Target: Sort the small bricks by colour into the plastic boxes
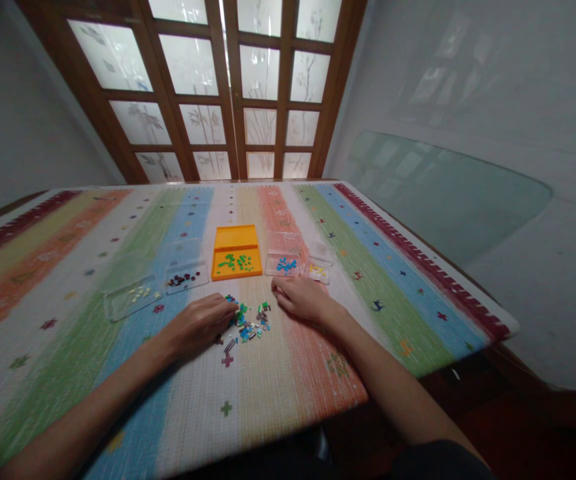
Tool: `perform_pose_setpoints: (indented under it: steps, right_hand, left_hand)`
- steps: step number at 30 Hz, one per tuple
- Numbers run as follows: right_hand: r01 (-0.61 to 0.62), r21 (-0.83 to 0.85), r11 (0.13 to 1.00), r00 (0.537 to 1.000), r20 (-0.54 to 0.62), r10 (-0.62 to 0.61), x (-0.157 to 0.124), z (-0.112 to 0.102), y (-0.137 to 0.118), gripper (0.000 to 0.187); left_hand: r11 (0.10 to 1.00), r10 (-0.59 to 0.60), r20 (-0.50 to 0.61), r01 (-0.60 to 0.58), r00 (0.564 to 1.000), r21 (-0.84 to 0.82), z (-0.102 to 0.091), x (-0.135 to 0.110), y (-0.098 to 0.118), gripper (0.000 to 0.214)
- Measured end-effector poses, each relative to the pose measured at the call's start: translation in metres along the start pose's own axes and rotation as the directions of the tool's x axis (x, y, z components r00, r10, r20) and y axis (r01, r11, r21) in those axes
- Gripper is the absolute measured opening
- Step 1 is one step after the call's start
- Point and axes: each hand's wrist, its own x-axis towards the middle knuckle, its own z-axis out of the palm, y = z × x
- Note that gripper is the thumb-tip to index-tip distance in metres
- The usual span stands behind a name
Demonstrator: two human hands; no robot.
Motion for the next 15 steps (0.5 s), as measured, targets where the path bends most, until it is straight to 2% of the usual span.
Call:
perform_pose_setpoints:
  steps: [3,5,7,9,11,13,15]
  right_hand:
    - [0.006,0.002,1.0,1.0,-0.001,-0.006,0.0,-0.001,-0.001,0.016]
    - [0.014,0.011,1.0,1.0,-0.005,-0.014,0.0,-0.002,-0.001,0.017]
    - [0.014,0.014,1.0,1.0,-0.004,-0.014,0.0,-0.002,-0.001,0.017]
    - [0.011,0.008,1.0,1.0,0.004,-0.011,0.0,-0.002,-0.001,0.017]
    - [0.01,0.002,1.0,1.0,0.01,-0.01,0.0,-0.001,0.0,0.017]
    - [0.005,-0.002,1.0,1.0,0.006,-0.005,-0.001,0.0,0.0,0.018]
    - [0.002,-0.002,1.0,1.0,-0.004,-0.002,-0.001,0.002,0.002,0.018]
  left_hand:
    - [1.0,-0.022,-0.063,0.021,0.998,-0.017,-0.005,-0.001,-0.002,0.021]
    - [0.999,-0.035,-0.128,0.03,0.991,-0.035,-0.015,-0.002,-0.006,0.018]
    - [0.998,-0.059,-0.191,0.051,0.98,-0.045,-0.031,-0.006,-0.011,0.016]
    - [0.991,-0.133,-0.244,0.131,0.961,-0.025,-0.053,-0.013,-0.018,0.016]
    - [0.964,-0.247,-0.301,0.264,0.921,0.017,-0.075,-0.024,-0.027,0.015]
    - [0.917,-0.346,-0.369,0.395,0.862,0.062,-0.095,-0.038,-0.037,0.016]
    - [0.872,-0.42,-0.386,0.483,0.821,0.08,-0.11,-0.053,-0.047,0.02]
